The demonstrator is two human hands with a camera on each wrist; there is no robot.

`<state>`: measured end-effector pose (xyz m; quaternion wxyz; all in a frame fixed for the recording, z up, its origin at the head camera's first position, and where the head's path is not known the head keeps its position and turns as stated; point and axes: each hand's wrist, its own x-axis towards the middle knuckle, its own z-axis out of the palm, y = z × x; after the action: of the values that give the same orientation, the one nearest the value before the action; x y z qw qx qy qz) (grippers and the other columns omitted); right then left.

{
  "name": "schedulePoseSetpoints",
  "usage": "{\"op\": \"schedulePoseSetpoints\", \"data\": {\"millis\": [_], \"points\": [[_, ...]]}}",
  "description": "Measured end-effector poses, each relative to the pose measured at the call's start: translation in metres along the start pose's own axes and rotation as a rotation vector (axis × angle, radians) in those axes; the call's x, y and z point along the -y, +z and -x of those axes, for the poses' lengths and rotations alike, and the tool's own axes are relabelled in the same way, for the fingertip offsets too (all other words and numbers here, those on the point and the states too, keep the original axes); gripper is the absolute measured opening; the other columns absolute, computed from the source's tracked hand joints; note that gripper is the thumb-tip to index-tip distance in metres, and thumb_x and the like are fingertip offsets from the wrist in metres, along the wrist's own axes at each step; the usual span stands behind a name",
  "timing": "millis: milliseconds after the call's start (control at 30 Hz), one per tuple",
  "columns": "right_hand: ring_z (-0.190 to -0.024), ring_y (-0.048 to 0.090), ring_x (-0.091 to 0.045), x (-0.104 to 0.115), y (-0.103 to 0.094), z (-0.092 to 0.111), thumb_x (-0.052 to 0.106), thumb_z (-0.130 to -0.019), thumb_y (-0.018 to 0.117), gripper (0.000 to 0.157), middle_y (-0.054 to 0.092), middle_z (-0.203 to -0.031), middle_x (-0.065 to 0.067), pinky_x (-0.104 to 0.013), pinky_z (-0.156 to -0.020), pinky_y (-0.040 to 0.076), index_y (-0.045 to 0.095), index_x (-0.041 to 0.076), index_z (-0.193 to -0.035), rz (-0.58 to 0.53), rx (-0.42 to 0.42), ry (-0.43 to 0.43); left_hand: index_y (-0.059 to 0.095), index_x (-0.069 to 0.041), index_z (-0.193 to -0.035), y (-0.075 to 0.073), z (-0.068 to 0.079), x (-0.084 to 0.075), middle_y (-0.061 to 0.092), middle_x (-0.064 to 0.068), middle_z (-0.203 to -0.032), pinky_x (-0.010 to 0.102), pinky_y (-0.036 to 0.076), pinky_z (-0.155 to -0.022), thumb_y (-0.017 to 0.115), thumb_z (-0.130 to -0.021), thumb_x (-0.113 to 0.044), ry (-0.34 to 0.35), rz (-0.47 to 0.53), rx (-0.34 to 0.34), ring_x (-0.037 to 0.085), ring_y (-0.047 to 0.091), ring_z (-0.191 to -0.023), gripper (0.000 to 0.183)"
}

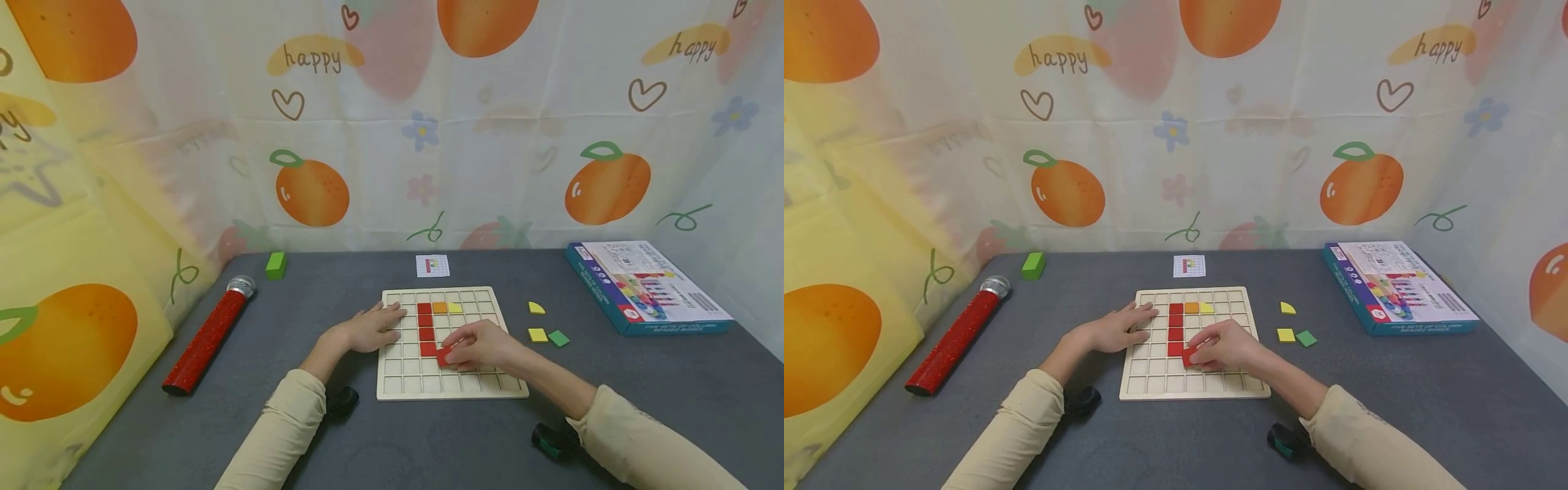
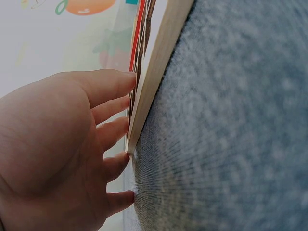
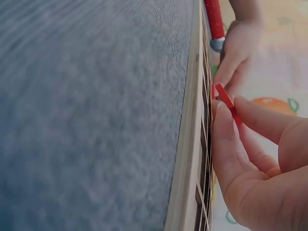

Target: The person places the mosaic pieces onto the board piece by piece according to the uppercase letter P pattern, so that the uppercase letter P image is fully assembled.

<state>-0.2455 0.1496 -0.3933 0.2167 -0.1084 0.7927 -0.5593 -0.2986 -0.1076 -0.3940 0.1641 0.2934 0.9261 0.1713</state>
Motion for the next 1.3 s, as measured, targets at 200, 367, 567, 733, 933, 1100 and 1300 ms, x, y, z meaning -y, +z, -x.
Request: {"op": "schedulePoseSetpoints", "data": {"millis": [200, 367, 567, 733, 933, 1100, 1300], "points": [[-0.068, 0.066, -0.017, 0.003, 0.006, -0.001, 0.008, -0.082, 0.075, 0.024, 0.071, -0.084, -0.011, -0.031, -0.066, 0.055, 0.070, -0.003, -0.103, 0.022, -0.004, 0.018, 0.031, -0.011, -0.150, 0.000, -0.001, 0.000, 0.019, 0.009, -0.156, 0.059, 0.011, -0.108, 0.048, -0.101, -0.028, -0.005, -0.002, 0.000, 0.035, 0.008, -0.143, 0.054], [-0.065, 0.065, -0.016, 0.003, 0.010, -0.004, 0.010, -0.081, 0.077, 0.023, 0.070, -0.083, -0.009, -0.029, -0.064, 0.055, 0.071, -0.001, -0.101, 0.047, -0.023, 0.045, 0.032, -0.012, -0.150, 0.000, -0.001, -0.001, 0.020, 0.009, -0.156, 0.059, 0.011, -0.108, 0.049, -0.101, -0.028, -0.017, -0.001, -0.003, 0.034, 0.008, -0.143, 0.055], [-0.064, 0.064, -0.015, 0.005, 0.014, -0.004, 0.009, -0.081, 0.077, 0.023, 0.070, -0.081, -0.008, -0.028, -0.062, 0.055, 0.072, -0.001, -0.101, 0.073, -0.041, 0.039, 0.033, -0.012, -0.150, 0.000, -0.002, -0.002, 0.021, 0.009, -0.156, 0.059, 0.011, -0.108, 0.050, -0.100, -0.027, -0.028, 0.000, -0.005, 0.034, 0.009, -0.143, 0.055], [-0.063, 0.063, -0.013, 0.007, 0.017, -0.005, 0.010, -0.080, 0.078, 0.021, 0.069, -0.077, -0.006, -0.027, -0.060, 0.054, 0.073, 0.000, -0.098, 0.115, -0.050, 0.028, 0.033, -0.012, -0.150, 0.000, -0.002, -0.003, 0.022, 0.008, -0.156, 0.058, 0.012, -0.109, 0.050, -0.100, -0.027, -0.037, -0.011, -0.007, 0.034, 0.009, -0.143, 0.055], [-0.063, 0.061, -0.014, 0.007, 0.018, -0.006, 0.011, -0.081, 0.078, 0.021, 0.069, -0.079, -0.006, -0.027, -0.061, 0.053, 0.073, 0.001, -0.098, 0.140, -0.040, 0.018, 0.032, -0.012, -0.150, 0.000, -0.001, -0.003, 0.021, 0.008, -0.156, 0.058, 0.012, -0.109, 0.050, -0.100, -0.028, -0.040, -0.014, -0.006, 0.034, 0.009, -0.143, 0.055], [-0.068, 0.060, -0.014, 0.009, 0.016, -0.003, 0.011, -0.082, 0.076, 0.022, 0.069, -0.085, -0.005, -0.028, -0.064, 0.054, 0.073, 0.001, -0.101, 0.136, 0.003, 0.016, 0.032, -0.012, -0.150, 0.000, -0.002, -0.002, 0.020, 0.008, -0.156, 0.058, 0.012, -0.109, 0.049, -0.101, -0.029, -0.034, -0.012, -0.004, 0.034, 0.009, -0.143, 0.055], [-0.070, 0.062, -0.016, 0.011, 0.015, -0.001, 0.013, -0.086, 0.073, 0.022, 0.070, -0.086, -0.006, -0.030, -0.067, 0.054, 0.072, 0.001, -0.104, 0.129, 0.029, 0.011, 0.032, -0.013, -0.150, 0.000, -0.002, 0.000, 0.020, 0.008, -0.156, 0.058, 0.012, -0.109, 0.048, -0.101, -0.029, -0.028, -0.011, 0.002, 0.034, 0.009, -0.143, 0.055]]}}
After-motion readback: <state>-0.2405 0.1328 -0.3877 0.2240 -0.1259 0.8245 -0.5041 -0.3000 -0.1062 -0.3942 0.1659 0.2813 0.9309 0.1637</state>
